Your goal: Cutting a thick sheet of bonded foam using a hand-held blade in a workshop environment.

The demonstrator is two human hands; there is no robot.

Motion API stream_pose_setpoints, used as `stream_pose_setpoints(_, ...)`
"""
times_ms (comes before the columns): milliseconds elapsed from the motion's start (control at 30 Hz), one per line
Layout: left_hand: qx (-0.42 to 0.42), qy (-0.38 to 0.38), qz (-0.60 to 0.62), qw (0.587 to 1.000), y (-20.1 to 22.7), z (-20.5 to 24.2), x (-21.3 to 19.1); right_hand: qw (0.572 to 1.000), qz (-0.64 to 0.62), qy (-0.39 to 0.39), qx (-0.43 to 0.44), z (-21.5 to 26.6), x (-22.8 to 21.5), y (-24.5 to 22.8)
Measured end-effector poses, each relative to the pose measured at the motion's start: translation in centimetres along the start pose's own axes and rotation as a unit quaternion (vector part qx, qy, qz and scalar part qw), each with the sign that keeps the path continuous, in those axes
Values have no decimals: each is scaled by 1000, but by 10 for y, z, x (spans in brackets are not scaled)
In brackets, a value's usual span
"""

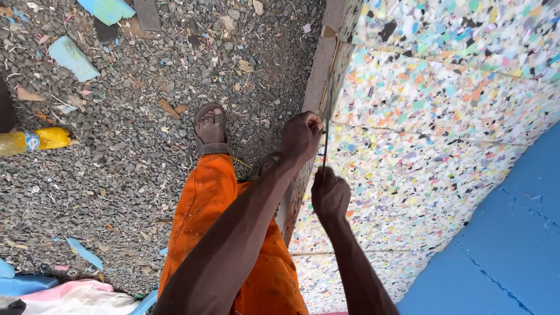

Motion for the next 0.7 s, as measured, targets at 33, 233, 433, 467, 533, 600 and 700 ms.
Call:
stream_pose_setpoints(33, -2, 0, 0, 1000, 2, -2, 1, 1000, 0, -2, -1, -32, 15, 15)
stream_pose_setpoints(233, -6, 3, 17, 1000, 0, -3, -5, 993, -74, 89, 19, -17, 5, 14)
stream_pose_setpoints(433, -47, 23, -5, 999, -41, 1, -24, 998, -55, -8, 9, 34, 39, 16)
stream_pose_setpoints(467, -62, -14, -52, 997, -42, 2, -24, 997, -68, 11, 15, 4, 32, 23)
stream_pose_setpoints(533, -78, -53, -99, 991, -49, 4, -19, 996, -83, 29, 21, -45, 21, 30)
stream_pose_setpoints(600, -41, -29, -36, 998, -47, 4, -13, 988, -138, 32, 60, -81, 7, 41)
stream_pose_setpoints(700, -47, -19, -52, 997, -48, -9, 9, 995, -77, -16, 57, -3, 27, 32)
Point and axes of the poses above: each hand's wrist, its own z-axis away from the middle knuckle, its own x-axis out of the palm, y = z × x, the point moved 10 cm from there along -z, towards the middle knuckle, and after that the axes turned 13 degrees about -z, right-handed, at the moved point
